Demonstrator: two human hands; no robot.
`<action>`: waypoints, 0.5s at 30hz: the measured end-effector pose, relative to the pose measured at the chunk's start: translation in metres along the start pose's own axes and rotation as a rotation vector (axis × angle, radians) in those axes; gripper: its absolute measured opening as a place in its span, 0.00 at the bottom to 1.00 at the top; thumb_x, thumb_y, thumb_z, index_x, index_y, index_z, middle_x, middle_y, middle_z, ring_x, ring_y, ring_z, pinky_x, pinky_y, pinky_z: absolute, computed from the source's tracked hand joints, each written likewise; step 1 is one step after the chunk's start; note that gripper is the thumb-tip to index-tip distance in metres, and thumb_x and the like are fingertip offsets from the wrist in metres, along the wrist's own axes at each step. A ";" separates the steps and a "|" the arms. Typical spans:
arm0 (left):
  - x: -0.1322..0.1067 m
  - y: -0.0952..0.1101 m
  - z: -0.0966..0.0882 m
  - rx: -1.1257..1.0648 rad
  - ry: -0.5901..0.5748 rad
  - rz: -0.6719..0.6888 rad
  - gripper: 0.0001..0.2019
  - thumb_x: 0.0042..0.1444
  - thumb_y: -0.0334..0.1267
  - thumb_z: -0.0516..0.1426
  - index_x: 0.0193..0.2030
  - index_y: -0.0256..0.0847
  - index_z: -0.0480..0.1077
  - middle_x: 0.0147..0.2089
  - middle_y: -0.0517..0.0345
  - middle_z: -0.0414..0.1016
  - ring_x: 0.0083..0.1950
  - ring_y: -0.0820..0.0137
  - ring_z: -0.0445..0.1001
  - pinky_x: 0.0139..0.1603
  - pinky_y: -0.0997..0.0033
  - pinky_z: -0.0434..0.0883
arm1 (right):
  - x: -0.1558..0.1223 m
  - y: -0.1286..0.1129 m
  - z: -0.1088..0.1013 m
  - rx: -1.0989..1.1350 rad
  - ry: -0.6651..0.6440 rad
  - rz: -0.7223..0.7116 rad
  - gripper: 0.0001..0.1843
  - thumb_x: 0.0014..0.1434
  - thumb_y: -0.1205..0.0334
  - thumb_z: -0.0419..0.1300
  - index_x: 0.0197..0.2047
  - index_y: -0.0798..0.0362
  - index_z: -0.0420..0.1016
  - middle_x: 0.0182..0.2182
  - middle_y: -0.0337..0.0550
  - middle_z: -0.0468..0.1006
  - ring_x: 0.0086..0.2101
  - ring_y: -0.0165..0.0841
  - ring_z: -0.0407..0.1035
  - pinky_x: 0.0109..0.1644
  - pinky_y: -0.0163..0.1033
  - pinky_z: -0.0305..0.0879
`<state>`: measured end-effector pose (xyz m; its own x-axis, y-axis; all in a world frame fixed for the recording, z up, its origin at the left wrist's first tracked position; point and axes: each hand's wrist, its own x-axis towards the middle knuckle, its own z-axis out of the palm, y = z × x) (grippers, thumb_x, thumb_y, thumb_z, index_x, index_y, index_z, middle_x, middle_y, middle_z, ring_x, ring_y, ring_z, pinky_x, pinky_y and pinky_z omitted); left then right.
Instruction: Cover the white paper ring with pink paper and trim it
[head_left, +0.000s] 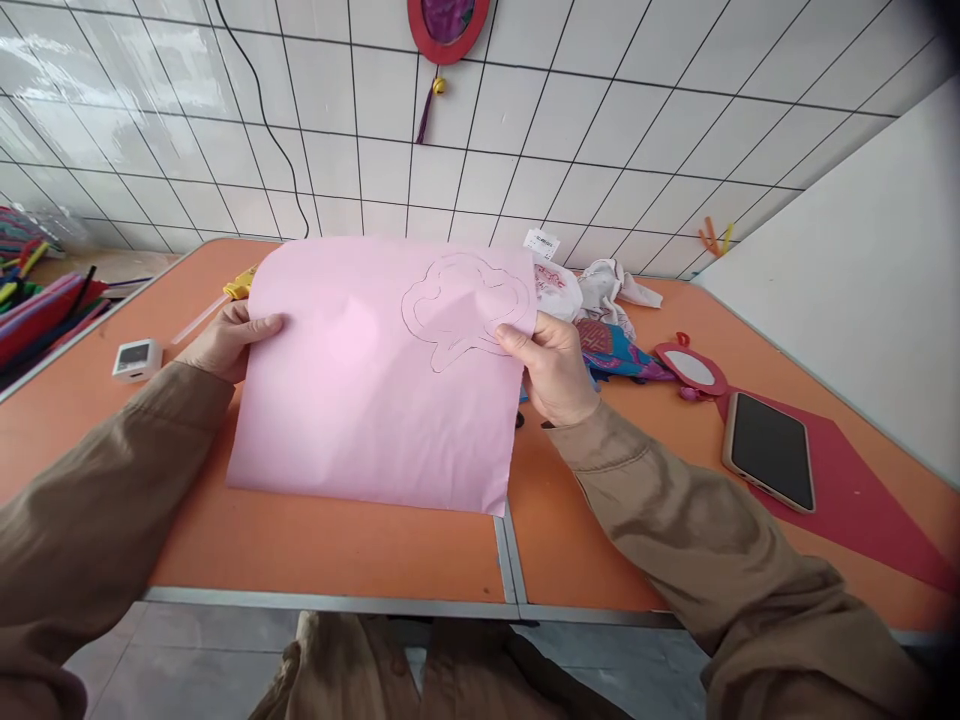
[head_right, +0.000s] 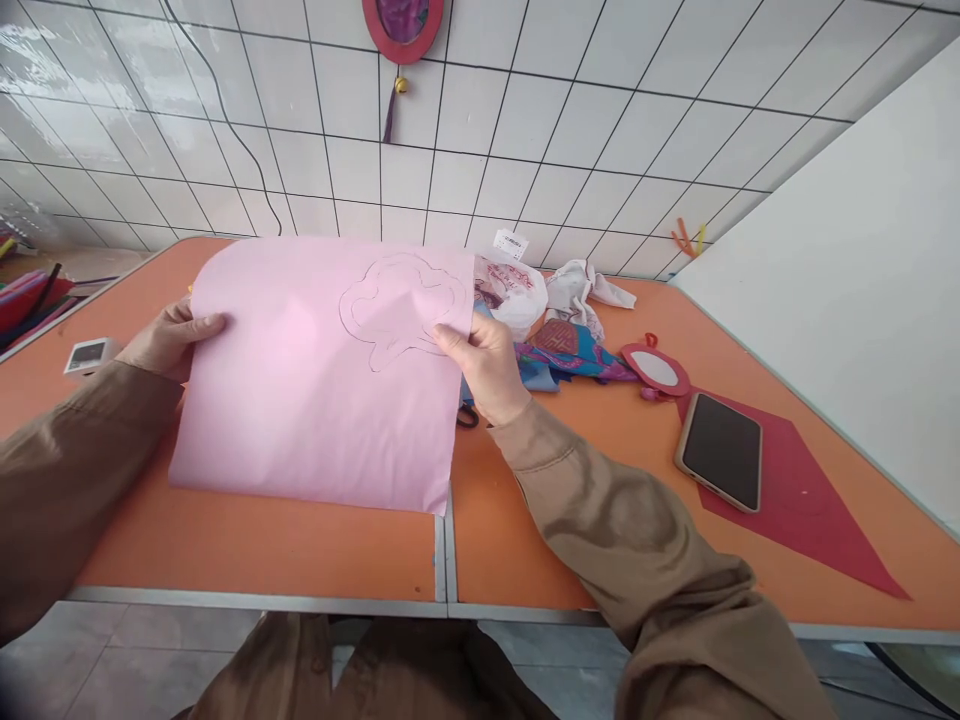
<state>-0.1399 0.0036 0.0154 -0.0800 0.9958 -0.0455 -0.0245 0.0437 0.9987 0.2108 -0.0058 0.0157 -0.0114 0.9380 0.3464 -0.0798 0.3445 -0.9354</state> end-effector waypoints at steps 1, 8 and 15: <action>0.000 0.000 0.001 -0.004 0.006 0.002 0.13 0.33 0.47 0.72 0.25 0.47 0.77 0.34 0.59 0.84 0.41 0.54 0.80 0.42 0.56 0.78 | 0.001 0.002 0.000 -0.007 -0.005 0.005 0.07 0.49 0.59 0.66 0.32 0.52 0.79 0.28 0.37 0.79 0.36 0.35 0.72 0.46 0.43 0.68; 0.003 -0.001 0.003 0.006 -0.002 0.013 0.14 0.32 0.47 0.73 0.26 0.46 0.79 0.33 0.59 0.84 0.34 0.60 0.79 0.38 0.59 0.79 | 0.003 0.007 -0.002 0.049 -0.008 0.126 0.06 0.44 0.60 0.69 0.27 0.53 0.80 0.26 0.37 0.79 0.33 0.35 0.74 0.43 0.43 0.69; 0.008 -0.004 -0.007 0.017 0.029 0.034 0.13 0.33 0.44 0.73 0.24 0.44 0.77 0.29 0.59 0.82 0.32 0.62 0.78 0.40 0.57 0.78 | 0.000 0.011 -0.001 0.038 -0.009 0.166 0.09 0.41 0.59 0.71 0.27 0.53 0.80 0.25 0.38 0.80 0.32 0.35 0.73 0.39 0.42 0.69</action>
<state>-0.1475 0.0106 0.0112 -0.1092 0.9940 -0.0118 -0.0047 0.0114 0.9999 0.2105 -0.0018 0.0057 -0.0365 0.9815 0.1878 -0.1138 0.1827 -0.9766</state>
